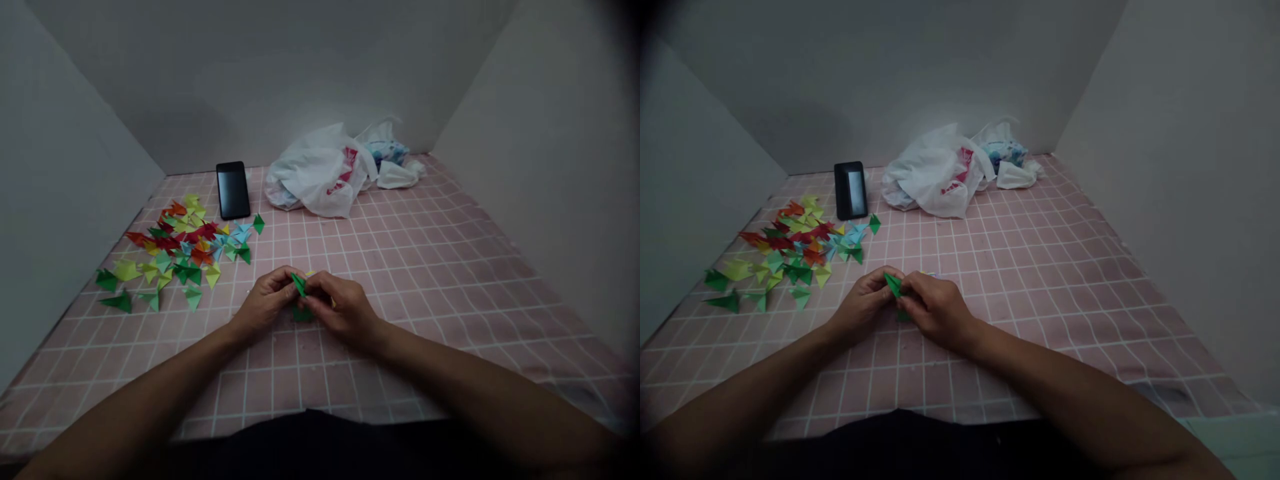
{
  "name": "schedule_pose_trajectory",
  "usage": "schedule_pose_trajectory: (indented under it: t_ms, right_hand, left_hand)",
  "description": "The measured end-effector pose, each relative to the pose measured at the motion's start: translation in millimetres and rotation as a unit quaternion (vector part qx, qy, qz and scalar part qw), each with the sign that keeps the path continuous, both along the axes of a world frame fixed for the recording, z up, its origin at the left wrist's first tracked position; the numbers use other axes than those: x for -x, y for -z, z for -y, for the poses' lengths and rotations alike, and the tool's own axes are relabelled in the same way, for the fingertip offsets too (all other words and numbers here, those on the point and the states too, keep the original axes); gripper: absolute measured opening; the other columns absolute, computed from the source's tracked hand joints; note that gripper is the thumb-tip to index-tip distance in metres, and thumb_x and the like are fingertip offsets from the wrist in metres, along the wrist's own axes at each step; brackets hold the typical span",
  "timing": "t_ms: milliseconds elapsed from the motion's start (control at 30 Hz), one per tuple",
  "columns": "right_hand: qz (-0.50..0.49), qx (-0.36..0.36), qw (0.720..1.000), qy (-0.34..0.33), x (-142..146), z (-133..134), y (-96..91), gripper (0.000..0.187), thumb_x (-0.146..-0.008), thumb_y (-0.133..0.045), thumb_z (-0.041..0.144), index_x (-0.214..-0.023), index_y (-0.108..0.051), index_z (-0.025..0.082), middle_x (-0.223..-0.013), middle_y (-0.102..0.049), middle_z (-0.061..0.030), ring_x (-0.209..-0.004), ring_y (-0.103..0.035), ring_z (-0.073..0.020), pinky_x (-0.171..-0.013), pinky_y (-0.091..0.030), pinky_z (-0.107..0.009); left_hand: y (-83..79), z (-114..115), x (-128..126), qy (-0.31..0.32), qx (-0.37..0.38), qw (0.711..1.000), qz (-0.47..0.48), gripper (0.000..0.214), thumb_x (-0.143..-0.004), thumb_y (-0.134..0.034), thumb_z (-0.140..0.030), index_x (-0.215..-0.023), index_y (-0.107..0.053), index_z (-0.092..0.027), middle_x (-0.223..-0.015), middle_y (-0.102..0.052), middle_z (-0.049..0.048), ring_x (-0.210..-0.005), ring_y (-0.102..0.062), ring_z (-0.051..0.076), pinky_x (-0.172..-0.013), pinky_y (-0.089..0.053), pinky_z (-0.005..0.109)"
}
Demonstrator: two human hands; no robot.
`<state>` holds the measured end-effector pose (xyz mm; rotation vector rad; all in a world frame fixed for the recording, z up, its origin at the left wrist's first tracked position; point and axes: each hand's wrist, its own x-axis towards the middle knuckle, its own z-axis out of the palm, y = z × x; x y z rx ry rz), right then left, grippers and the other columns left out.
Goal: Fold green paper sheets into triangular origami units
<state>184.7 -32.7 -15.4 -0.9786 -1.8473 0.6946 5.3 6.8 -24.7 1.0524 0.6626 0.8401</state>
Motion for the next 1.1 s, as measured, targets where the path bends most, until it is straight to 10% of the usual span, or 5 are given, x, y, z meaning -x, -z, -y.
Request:
schedule_pose_trajectory:
  t_ms: [400, 1100]
  right_hand:
    - [0.164, -0.213, 0.96, 0.077, -7.4, -4.9, -3.6, 0.027, -0.099, -0.046, 0.016, -0.074, -0.055, 0.022, -0.062, -0.052, -0.0006, -0.057, -0.043, -0.0146, -0.056, -0.031, -0.031]
    - [0.005, -0.101, 0.995, -0.011, -6.5, -7.8, 3.7, 0.012, -0.096, -0.051, 0.013, -0.091, -0.057, 0.022, -0.077, -0.06, -0.0009, -0.069, -0.056, -0.0147, -0.064, -0.044, -0.028]
  left_hand:
    - [-5.9, 3.2, 0.2, -0.084, -0.098, 0.99, -0.052, 0.031, -0.076, -0.086, -0.032, -0.102, -0.075, -0.02, -0.095, -0.075, 0.0046, -0.081, -0.07, 0.016, -0.076, -0.058, 0.026]
    - [-12.8, 3.5, 3.8, -0.102, -0.321, 0.936, -0.104, 0.002, -0.088, -0.073, -0.019, -0.088, -0.071, -0.02, -0.087, -0.065, 0.0037, -0.082, -0.063, 0.016, -0.073, -0.052, 0.027]
